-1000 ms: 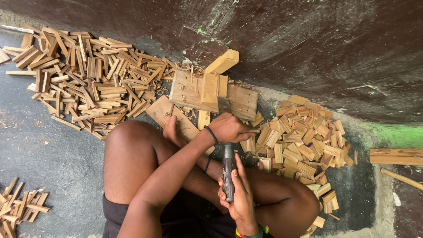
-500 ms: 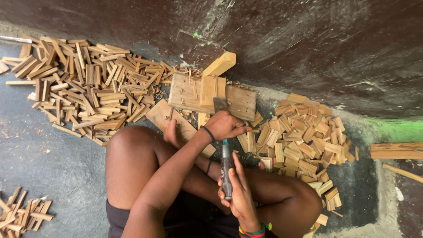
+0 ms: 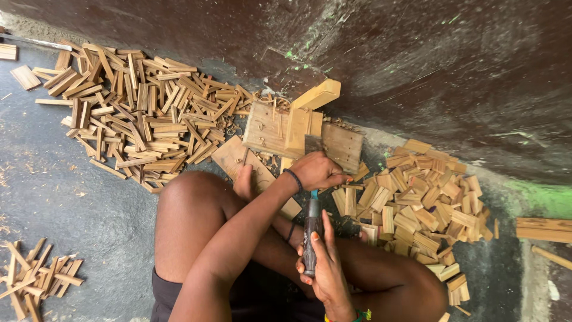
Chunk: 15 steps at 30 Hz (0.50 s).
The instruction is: The person sits cross-legged on the floor and uses a chisel and mallet to carve a piece of wood held in a wooden jig. They repeatedly strike the chisel to shape the wood, creating wood shavings that fall onto the floor.
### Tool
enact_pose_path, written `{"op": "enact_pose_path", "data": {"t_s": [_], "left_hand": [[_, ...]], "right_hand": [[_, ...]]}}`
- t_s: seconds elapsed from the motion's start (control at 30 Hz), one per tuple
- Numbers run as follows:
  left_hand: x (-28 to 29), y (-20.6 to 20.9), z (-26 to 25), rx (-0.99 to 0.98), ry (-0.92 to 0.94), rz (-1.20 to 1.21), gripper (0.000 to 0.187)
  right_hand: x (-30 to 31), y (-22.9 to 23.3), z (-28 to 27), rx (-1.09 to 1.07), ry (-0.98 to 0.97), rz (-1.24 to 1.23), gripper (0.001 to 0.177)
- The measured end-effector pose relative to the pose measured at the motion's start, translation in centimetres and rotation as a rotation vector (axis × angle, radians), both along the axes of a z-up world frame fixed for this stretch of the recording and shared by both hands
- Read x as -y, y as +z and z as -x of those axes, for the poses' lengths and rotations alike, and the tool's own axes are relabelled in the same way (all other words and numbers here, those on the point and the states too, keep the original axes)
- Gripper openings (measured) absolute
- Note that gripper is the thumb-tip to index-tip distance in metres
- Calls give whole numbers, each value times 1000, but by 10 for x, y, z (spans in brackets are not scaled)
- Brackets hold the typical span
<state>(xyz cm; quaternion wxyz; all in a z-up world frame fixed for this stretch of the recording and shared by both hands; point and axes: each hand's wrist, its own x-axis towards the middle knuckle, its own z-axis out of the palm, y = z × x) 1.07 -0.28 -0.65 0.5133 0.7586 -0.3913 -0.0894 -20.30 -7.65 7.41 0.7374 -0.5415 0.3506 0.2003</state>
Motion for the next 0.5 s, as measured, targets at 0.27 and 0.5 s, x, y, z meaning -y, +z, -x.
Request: {"op": "enact_pose_path", "data": {"t_s": [0.27,0.5], "left_hand": [[-2,-7,-2,19,-6,19,51],[-2,-9,-5,26,21,41,50]], "right_hand": [[-10,-15,1,22,18,14,72],[-12,-14,-5,-24,43,57,73]]}}
